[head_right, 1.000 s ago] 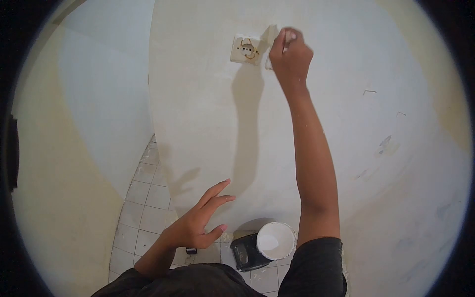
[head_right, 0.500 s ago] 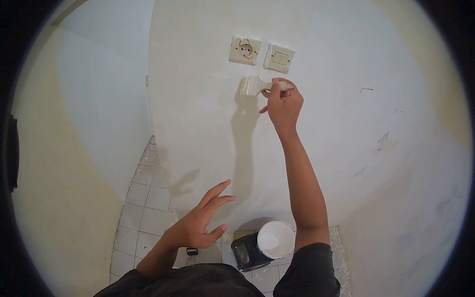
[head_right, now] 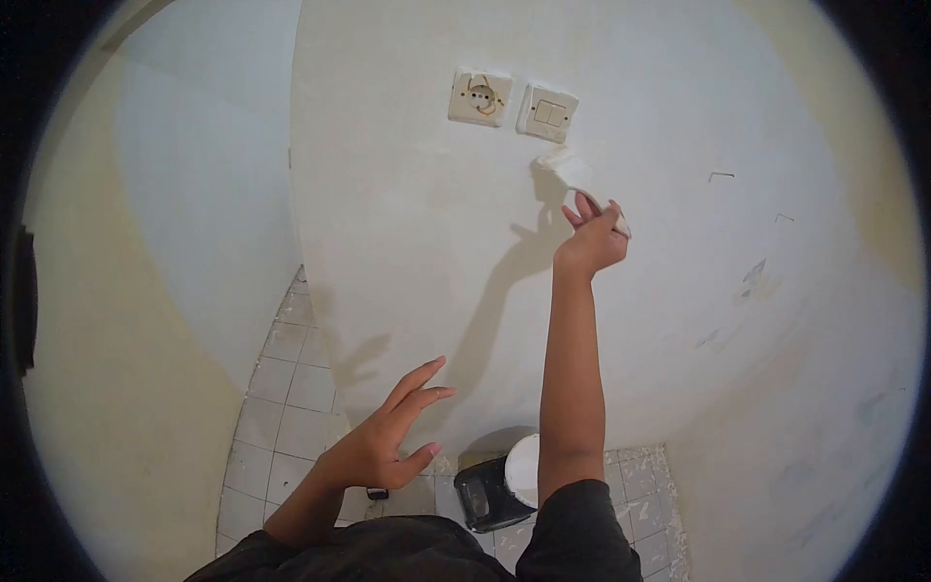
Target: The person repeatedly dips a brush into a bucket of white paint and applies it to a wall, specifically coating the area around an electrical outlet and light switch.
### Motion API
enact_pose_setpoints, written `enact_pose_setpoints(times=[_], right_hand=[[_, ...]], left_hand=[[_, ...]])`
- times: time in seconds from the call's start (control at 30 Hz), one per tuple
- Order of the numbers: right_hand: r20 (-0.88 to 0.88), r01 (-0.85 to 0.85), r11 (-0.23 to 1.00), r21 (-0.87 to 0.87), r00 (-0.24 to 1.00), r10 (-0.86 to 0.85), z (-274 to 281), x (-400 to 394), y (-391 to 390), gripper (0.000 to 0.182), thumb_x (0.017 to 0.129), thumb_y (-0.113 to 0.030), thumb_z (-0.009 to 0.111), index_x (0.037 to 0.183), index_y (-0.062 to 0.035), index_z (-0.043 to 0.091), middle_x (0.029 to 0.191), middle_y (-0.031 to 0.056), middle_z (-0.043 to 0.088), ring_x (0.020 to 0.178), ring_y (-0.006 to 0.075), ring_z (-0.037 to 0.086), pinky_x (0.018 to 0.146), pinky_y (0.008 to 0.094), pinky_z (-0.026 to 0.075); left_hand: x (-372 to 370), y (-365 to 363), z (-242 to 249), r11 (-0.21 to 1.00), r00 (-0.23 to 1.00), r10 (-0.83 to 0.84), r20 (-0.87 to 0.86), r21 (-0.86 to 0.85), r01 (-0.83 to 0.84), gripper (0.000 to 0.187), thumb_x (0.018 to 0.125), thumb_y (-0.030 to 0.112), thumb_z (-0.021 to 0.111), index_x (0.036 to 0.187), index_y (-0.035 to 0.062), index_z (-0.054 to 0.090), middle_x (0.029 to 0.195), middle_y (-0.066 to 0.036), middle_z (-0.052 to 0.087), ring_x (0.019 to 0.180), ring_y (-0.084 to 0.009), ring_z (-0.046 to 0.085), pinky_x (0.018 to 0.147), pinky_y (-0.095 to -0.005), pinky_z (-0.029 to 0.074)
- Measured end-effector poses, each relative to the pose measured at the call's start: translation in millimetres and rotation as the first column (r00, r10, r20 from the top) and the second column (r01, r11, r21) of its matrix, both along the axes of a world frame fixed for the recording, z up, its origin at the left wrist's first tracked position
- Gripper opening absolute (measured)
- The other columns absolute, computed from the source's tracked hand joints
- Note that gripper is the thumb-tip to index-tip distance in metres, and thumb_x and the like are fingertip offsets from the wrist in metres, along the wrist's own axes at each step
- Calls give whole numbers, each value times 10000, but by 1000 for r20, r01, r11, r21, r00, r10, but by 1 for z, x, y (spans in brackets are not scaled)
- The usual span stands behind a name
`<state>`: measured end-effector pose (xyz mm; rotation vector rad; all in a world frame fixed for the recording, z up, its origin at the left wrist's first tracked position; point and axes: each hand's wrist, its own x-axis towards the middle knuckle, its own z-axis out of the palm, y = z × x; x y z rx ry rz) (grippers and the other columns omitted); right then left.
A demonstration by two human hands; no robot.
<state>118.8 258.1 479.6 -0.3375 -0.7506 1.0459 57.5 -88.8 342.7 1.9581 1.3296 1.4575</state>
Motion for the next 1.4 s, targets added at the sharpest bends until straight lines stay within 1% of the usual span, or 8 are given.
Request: enact_pose_setpoints(times=[0.2,0.3,0.67,0.77,1.1,1.23,1.27,1.4], right_hand=[[-200,-60,997,-44,978,50,-13,-15,-6,298,1060,-126,486,1212,130,487,1074,290,697,953,337,763,706,396,683],[-320,-236,971,-44,924,210,-23,-30,1,281,1072,-139,484,1194,114,491,1075,291,694,951,341,763,720,388,681],[-81,-374,927,36,923,376,-19,-71,-46,269,1072,-131,525,1220,93,522,1057,275,707,917,304,776,673,322,669],[-122,-379,923,62,915,384,-22,-72,-25,299,1069,-147,509,1263,80,512,1071,279,699,918,318,769,673,358,669],[-296,-247,968,42,922,249,-17,-23,29,238,1071,-127,508,1166,90,530,1023,263,709,849,305,769,701,328,679],[-330,-227,974,8,919,217,-22,6,32,273,1078,-130,504,1181,123,488,1071,283,705,910,323,766,730,322,686],[-311,-215,976,26,927,212,-30,17,28,318,1079,-135,509,1216,147,461,1094,288,700,992,354,752,799,333,674],[-211,-226,969,-101,957,201,-85,64,-13,370,1079,-167,546,1262,143,461,1111,286,700,1032,356,738,864,377,637]], left_hand=[[1,2,1,999,1000,11,-3,-41,-12,644,907,34,660,1513,6,447,1700,-238,198,1588,-399,216,1259,-492,246],[3,8,0,999,1000,-4,-3,-48,4,646,904,39,666,1511,3,451,1698,-238,203,1590,-399,210,1262,-492,242],[1,9,0,996,999,31,-32,-84,-34,657,880,15,683,1499,3,461,1692,-238,217,1589,-401,214,1264,-493,248],[-1,10,-2,994,998,41,-38,-97,-45,658,878,15,685,1497,2,463,1692,-236,218,1590,-399,214,1265,-492,249],[-8,11,-6,987,999,45,-28,-150,-49,658,881,19,683,1499,5,458,1689,-235,219,1590,-400,208,1267,-490,244],[-10,14,-12,991,999,30,-30,-130,-34,669,877,13,683,1505,18,452,1685,-237,225,1589,-401,212,1266,-490,245],[-10,15,-13,991,999,26,-33,-134,-31,670,877,12,684,1505,20,452,1685,-237,225,1589,-401,212,1266,-489,244],[-8,18,-22,988,999,3,-35,-154,-8,659,884,20,682,1503,25,454,1685,-235,227,1588,-401,215,1265,-485,243]])
